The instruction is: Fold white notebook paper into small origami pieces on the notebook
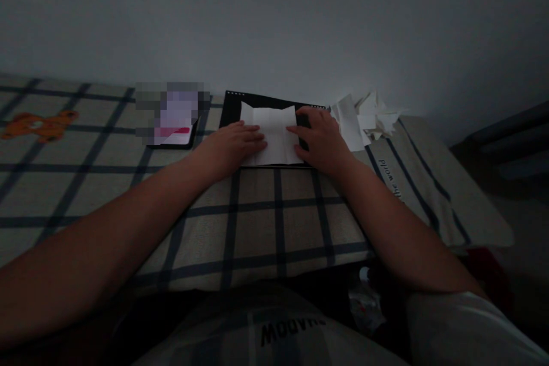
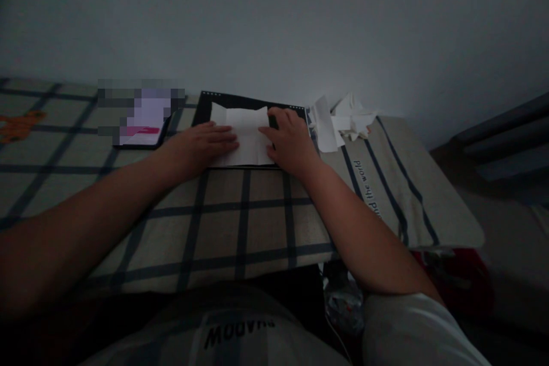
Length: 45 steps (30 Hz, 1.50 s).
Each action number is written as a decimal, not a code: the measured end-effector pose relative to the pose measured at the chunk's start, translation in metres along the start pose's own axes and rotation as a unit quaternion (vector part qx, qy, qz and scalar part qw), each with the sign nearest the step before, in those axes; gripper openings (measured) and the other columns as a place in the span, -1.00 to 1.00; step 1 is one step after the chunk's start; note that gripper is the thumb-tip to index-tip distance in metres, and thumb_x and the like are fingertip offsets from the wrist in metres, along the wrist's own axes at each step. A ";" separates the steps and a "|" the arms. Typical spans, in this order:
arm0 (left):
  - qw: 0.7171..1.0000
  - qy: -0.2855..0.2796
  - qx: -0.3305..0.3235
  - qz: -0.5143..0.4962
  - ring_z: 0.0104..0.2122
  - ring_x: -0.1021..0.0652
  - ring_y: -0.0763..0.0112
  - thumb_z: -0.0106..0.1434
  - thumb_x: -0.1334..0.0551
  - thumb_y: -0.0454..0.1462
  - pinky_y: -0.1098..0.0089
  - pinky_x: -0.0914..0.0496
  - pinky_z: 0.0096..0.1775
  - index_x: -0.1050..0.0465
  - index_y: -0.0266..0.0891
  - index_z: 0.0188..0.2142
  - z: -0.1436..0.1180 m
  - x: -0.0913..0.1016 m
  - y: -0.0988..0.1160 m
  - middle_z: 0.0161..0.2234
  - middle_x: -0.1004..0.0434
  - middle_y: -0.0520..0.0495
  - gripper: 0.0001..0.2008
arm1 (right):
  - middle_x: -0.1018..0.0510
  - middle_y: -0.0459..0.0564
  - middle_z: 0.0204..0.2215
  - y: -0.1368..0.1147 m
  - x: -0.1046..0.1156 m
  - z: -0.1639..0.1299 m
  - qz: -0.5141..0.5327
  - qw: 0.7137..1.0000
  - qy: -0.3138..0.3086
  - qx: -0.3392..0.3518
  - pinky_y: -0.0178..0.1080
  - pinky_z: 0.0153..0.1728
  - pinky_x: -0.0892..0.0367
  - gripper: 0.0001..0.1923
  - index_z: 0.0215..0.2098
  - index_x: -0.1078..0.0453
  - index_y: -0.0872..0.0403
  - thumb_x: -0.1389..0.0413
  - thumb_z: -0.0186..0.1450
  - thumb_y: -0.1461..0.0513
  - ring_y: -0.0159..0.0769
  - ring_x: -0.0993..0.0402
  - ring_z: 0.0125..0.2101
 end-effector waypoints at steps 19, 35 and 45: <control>0.998 -0.048 0.029 0.011 0.42 -0.25 -0.11 0.30 -0.32 0.06 -0.03 -0.16 0.38 -0.39 -0.23 0.33 -0.010 -0.004 0.002 0.44 -0.19 -0.34 -0.29 | -0.45 0.20 0.31 -0.019 -0.020 -0.006 0.075 0.980 -0.162 0.082 0.10 0.31 -0.31 -0.36 0.26 -0.48 0.07 -0.32 0.30 -0.02 0.08 -0.42 0.29; 0.990 0.032 0.119 -0.071 -0.21 -0.66 0.12 0.39 -0.06 -0.02 0.25 -0.44 -0.16 -0.69 -0.11 -0.20 -0.014 0.025 -0.012 -0.27 -0.72 -0.07 -0.57 | -0.62 -0.02 -0.46 -0.008 -0.007 -0.001 0.139 0.982 -0.122 0.028 -0.20 -0.31 -0.23 -0.48 -0.43 -0.56 0.05 0.03 0.51 -0.01 -0.22 -0.54 -0.39; 0.969 0.112 0.208 -0.073 -0.20 -0.63 0.22 0.40 -0.15 -0.05 0.33 -0.41 -0.13 -0.66 -0.16 0.01 -0.016 0.031 -0.026 -0.22 -0.71 -0.08 -0.60 | -0.64 0.02 -0.31 0.015 -0.023 0.009 0.215 0.975 -0.052 -0.034 -0.18 -0.21 -0.29 -0.72 -0.25 -0.57 0.07 -0.13 0.43 0.07 -0.22 -0.49 -0.28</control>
Point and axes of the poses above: each hand's wrist, its own z-axis towards the middle knuckle, its own x-axis out of the back of the hand, y = z × x, the point moved 10 cm from there along z, towards the middle knuckle
